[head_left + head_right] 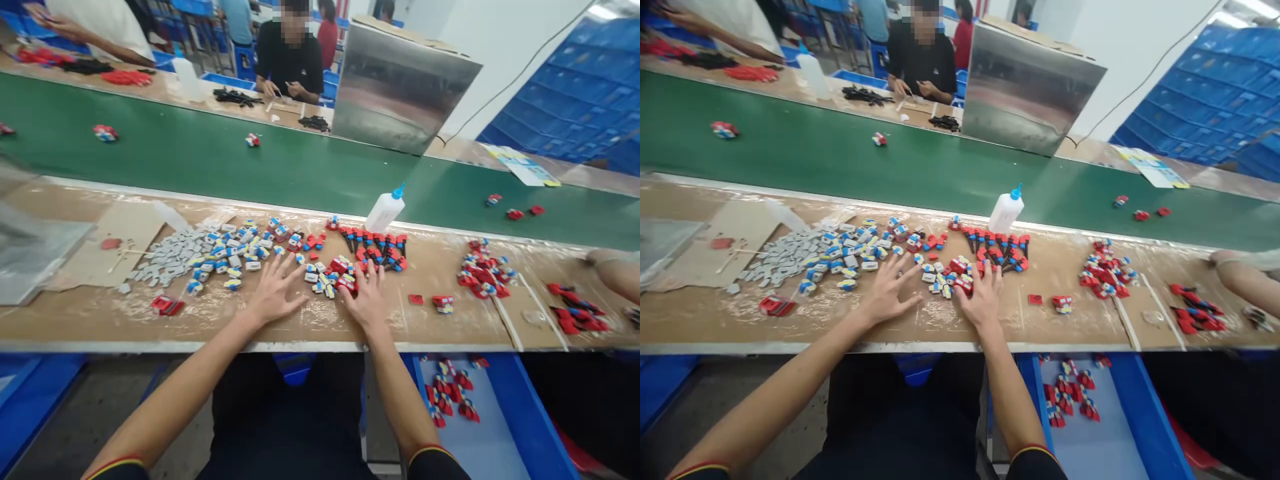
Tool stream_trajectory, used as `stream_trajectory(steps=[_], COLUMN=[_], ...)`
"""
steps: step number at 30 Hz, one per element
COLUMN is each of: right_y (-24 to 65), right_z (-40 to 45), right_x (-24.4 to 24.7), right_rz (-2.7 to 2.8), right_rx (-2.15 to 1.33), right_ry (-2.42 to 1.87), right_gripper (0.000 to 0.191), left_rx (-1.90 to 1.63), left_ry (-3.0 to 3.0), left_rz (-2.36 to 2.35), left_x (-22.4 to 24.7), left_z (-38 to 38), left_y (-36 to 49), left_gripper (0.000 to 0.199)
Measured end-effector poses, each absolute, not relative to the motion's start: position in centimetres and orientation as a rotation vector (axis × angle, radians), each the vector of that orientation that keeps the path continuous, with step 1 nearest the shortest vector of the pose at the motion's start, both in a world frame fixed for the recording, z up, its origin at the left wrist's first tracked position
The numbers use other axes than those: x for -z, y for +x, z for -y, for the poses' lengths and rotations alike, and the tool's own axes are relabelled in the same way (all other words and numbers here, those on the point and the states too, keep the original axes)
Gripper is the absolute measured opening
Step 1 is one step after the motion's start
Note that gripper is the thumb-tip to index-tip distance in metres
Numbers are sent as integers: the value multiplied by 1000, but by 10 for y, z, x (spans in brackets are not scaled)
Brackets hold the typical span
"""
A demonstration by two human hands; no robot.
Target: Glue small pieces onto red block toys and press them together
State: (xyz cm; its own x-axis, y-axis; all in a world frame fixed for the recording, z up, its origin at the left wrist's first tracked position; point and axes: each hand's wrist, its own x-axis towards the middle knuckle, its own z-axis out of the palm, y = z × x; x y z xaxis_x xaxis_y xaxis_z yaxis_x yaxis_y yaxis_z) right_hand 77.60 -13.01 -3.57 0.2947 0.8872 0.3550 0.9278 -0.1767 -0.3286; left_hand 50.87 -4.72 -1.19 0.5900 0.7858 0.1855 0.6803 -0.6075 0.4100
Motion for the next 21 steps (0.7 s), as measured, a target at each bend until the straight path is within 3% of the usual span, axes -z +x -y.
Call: stream_trajectory(steps=[8, 16, 21], right_y=[770, 782, 788], right_z=[120, 126, 117], right_x=[30, 40, 37], right_rz=[1750, 1722, 1816], right_rx=[77, 61, 68], right_ry=[-2127, -2086, -2044], right_gripper=[61, 75, 78], left_rx=[-568, -368, -383], left_ry=[2517, 2560, 2505], left_rz=[-1491, -1126, -847], left_x=[-21, -7, 4], left_z=[-6, -32, -19], left_y=[558, 609, 623], left_gripper=[62, 45, 53])
